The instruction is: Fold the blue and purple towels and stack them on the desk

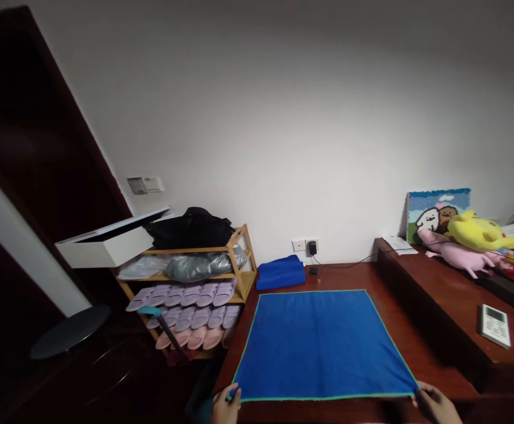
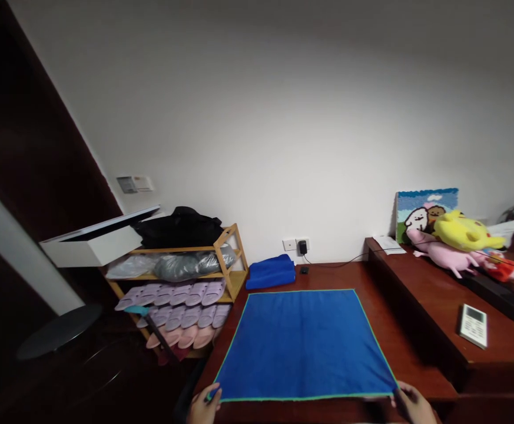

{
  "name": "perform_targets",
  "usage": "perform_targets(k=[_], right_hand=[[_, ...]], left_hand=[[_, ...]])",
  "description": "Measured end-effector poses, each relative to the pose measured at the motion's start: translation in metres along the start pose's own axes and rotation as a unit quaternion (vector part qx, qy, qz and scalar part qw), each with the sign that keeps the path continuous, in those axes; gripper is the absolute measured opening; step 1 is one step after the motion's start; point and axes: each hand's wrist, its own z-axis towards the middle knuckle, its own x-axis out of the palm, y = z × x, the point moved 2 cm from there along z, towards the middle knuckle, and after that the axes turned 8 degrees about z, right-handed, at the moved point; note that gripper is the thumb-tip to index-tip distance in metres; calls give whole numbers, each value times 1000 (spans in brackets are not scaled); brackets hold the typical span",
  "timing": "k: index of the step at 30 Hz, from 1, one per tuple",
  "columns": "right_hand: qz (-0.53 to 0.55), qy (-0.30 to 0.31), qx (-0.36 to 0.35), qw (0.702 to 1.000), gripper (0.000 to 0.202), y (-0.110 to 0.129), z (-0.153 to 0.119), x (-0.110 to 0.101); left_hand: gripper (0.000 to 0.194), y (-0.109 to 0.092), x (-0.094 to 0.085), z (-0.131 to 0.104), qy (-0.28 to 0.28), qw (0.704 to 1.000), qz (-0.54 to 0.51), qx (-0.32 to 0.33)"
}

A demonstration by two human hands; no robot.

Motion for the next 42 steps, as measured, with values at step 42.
perform_targets(k=[42], right_hand=[[-563,-26,-196,802,70,52,253,117]], left_hand=[[54,-109,182,213,94,848,400,335]])
